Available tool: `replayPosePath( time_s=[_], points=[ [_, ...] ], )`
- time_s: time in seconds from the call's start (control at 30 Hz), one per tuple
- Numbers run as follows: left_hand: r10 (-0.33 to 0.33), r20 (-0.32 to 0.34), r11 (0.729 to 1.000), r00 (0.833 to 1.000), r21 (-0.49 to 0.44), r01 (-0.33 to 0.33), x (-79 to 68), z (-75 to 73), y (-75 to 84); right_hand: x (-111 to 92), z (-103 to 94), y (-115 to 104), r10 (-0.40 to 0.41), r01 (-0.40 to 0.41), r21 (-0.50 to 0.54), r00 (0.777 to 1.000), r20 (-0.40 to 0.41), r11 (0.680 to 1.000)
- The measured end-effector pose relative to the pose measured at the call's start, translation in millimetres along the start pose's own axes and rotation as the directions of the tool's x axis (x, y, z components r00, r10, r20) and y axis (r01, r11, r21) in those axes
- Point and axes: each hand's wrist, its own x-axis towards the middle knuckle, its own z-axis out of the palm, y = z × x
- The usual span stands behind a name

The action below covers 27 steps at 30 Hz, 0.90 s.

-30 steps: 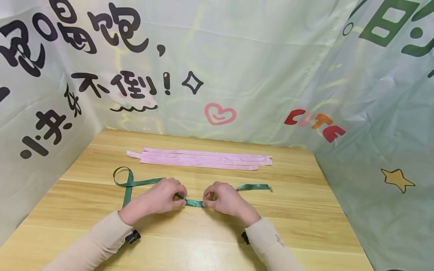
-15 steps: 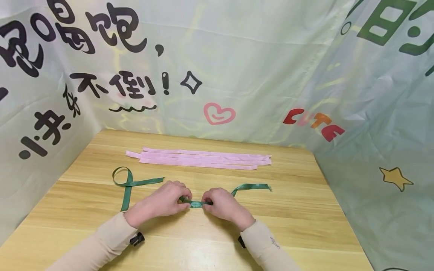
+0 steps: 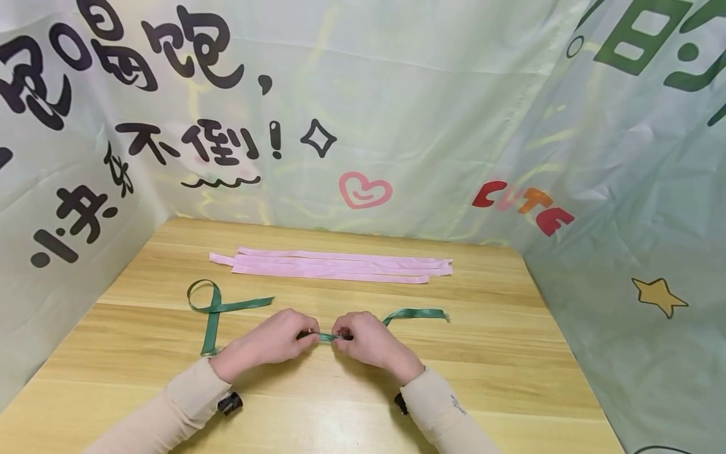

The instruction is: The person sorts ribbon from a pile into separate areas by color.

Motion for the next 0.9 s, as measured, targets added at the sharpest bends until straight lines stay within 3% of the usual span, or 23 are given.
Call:
replayPosePath(
  time_s=[0.27, 0.9],
  points=[
    [-0.063, -0.010, 0.998, 0.998, 0.024, 0.063, -16.5, -4.1, -17.9, -5.8, -8.7, 3.2, 0.082, -0.083, 0.008, 0.993, 0.081, 0.997],
    [-0.234, -0.060, 0.972, 0.970, 0.015, 0.235, -50.3, -31.3, -46.8, -26.6, -30.7, 21.1, 0.167, -0.165, -0.027, 0.980, 0.110, 0.986]
  ],
)
